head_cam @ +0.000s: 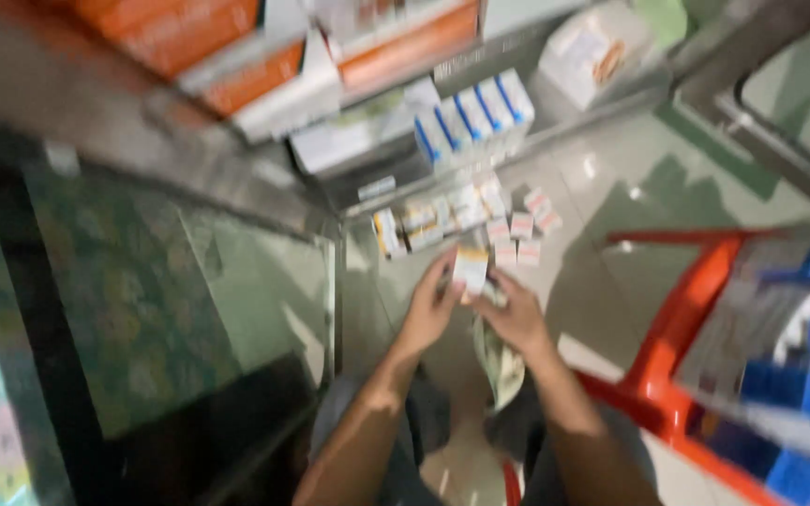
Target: Cleaning and organizing medicine boxes on a shelf using a cloth.
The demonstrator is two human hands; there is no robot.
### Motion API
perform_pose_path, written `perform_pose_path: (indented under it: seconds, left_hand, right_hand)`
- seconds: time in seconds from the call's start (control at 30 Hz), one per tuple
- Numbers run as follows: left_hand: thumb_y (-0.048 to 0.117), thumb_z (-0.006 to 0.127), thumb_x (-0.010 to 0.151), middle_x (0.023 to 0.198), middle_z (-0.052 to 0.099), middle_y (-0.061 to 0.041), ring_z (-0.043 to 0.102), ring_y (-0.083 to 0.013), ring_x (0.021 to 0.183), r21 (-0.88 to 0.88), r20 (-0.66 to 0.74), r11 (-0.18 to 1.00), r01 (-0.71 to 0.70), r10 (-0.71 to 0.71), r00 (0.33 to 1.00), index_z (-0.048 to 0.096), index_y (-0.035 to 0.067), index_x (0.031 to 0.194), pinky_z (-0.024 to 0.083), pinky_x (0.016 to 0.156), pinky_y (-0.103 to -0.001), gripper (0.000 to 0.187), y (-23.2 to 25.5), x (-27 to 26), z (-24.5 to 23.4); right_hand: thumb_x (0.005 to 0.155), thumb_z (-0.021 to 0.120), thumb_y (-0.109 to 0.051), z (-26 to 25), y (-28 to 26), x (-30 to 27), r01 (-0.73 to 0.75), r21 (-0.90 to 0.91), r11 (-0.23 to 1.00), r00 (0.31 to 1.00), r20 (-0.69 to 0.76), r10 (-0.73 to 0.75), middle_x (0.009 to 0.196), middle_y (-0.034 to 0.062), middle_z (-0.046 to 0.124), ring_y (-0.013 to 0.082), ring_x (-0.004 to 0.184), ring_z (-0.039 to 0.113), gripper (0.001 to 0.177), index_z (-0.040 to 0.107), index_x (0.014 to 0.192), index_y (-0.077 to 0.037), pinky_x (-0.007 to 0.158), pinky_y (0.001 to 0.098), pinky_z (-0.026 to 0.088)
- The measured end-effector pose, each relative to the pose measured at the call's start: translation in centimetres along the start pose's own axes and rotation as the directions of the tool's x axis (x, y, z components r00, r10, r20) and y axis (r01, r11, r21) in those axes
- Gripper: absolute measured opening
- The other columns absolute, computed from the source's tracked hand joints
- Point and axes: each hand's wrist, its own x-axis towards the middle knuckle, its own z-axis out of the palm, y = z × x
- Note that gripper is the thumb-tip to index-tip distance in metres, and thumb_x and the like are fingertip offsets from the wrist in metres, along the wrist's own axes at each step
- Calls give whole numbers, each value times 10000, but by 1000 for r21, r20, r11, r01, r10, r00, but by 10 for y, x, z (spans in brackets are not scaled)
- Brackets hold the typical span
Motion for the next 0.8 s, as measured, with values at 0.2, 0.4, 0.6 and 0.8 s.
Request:
perform_pose_path:
  seconds: [0.2,0.4,0.6,0.8]
  left_hand:
    - [276,719,957,1445,483,-278,427,-412,1386,-47,-74,992,115,-119,990,387,4,1525,503,1013,-518,712,-37,7,28]
    - [-124,646,831,1144,720,-229,705,-260,955,-718,-337,690,94,-462,820,541,11,1347,574,876,-335,543,96,-6,93]
    - [-22,821,705,1140,768,-105,742,-184,934,-454,-200,830,323,-448,871,641,80,1237,618,793,-281,570,239,-17,104]
    - [163,735,883,1149,766,-17,750,-145,986,-88,-92,829,552,-558,824,685,214,1284,702,811,-252,407,543,25,97]
  right_hand:
    - [857,782,-56,10,72,23,-53,446,893,998,3,58,1382,221,652,215,1225,564,617,600,1444,-2,949,443,556]
    - [866,752,-249,-61,35,-25,47,-19,999,996,81,-45,1451,52,643,204,1362,571,552,640,1396,-148,1166,362,388]
    - [795,778,-284,-148,-59,-60,-12,36,999,995,96,8,1229,4,811,132,1139,741,442,766,1226,-190,1040,289,506]
    - [835,776,-118,-263,-259,-75,-358,289,888,933,74,352,749,155,830,214,616,727,431,797,1265,-145,610,292,550]
